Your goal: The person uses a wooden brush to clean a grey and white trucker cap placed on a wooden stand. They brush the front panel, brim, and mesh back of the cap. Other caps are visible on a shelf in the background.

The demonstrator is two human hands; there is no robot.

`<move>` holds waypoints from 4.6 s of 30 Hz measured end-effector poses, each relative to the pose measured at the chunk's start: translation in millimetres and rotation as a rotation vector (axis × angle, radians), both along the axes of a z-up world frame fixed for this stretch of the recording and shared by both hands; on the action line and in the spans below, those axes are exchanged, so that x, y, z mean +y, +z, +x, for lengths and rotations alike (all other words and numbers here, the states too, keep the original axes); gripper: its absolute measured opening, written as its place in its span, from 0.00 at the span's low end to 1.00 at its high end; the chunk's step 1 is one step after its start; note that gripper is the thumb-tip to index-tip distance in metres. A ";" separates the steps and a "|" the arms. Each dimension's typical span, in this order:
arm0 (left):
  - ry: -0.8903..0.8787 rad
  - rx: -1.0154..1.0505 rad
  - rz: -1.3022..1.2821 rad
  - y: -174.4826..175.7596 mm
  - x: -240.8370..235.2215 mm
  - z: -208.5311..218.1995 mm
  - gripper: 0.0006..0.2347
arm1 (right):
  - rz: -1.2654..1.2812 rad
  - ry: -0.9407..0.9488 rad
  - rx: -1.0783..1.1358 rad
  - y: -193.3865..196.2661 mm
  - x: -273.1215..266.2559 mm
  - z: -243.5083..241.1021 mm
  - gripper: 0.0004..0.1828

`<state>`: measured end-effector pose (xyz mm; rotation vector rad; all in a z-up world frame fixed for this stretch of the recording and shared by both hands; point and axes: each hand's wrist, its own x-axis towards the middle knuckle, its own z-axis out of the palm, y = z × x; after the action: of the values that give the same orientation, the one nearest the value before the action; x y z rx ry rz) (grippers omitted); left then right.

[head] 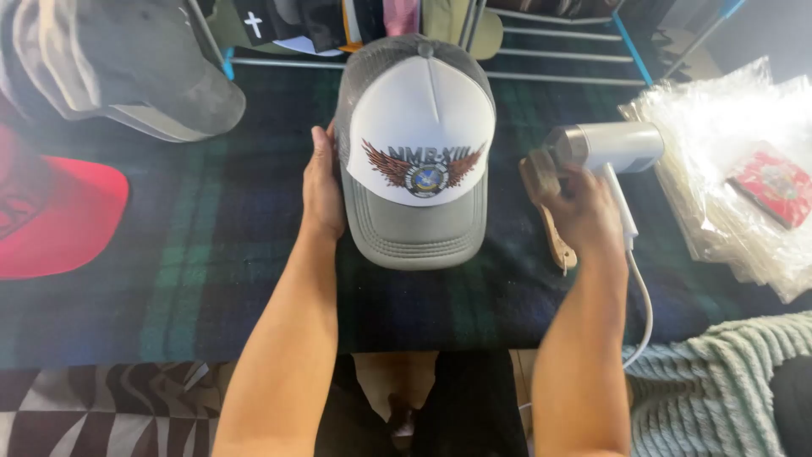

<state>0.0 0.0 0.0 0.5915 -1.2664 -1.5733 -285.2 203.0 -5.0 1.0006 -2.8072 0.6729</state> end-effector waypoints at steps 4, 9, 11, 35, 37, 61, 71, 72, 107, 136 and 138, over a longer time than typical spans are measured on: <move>0.063 -0.006 0.065 -1.5 -4.7 -4.4 0.30 | 0.238 0.038 -0.163 -6.5 21.1 18.9 0.49; 0.306 -0.014 0.066 -32.0 -23.5 -3.4 0.26 | -0.279 0.018 -0.258 51.0 44.1 96.3 0.37; 0.511 0.060 0.004 -8.1 -16.8 10.8 0.19 | -0.634 0.090 -0.304 50.6 60.0 119.3 0.25; 0.082 -0.635 -0.608 171.2 92.2 55.4 0.21 | -0.936 0.594 -0.412 86.4 -73.8 108.0 0.26; 0.005 -0.861 -0.660 175.8 80.4 30.6 0.22 | -0.936 0.599 -0.606 83.0 -91.7 102.8 0.27; 0.361 -0.598 -0.107 -8.4 80.6 52.4 0.22 | -0.896 0.640 -0.480 40.9 -78.9 100.1 0.26; 0.519 -0.572 -0.738 80.5 54.7 60.3 0.18 | -0.849 0.612 -0.403 40.9 -75.6 98.8 0.26; 0.485 -0.609 -0.933 108.5 61.2 55.3 0.19 | -0.825 0.619 -0.343 40.0 -75.0 98.2 0.26; 0.408 -0.610 -0.665 72.0 35.0 43.5 0.19 | -0.876 0.643 -0.434 32.4 -80.9 89.8 0.26; 0.565 -0.356 -0.644 30.3 64.6 41.1 0.18 | -0.828 0.654 -0.450 31.1 -78.8 89.9 0.26; 0.670 -0.453 -0.692 -9.5 71.8 27.6 0.19 | -0.874 0.666 -0.424 36.3 -77.5 95.8 0.26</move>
<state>27.6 71.8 -9.5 0.8197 -1.6067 -0.4075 -189.4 125.5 31.2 1.6534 -1.9187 2.1237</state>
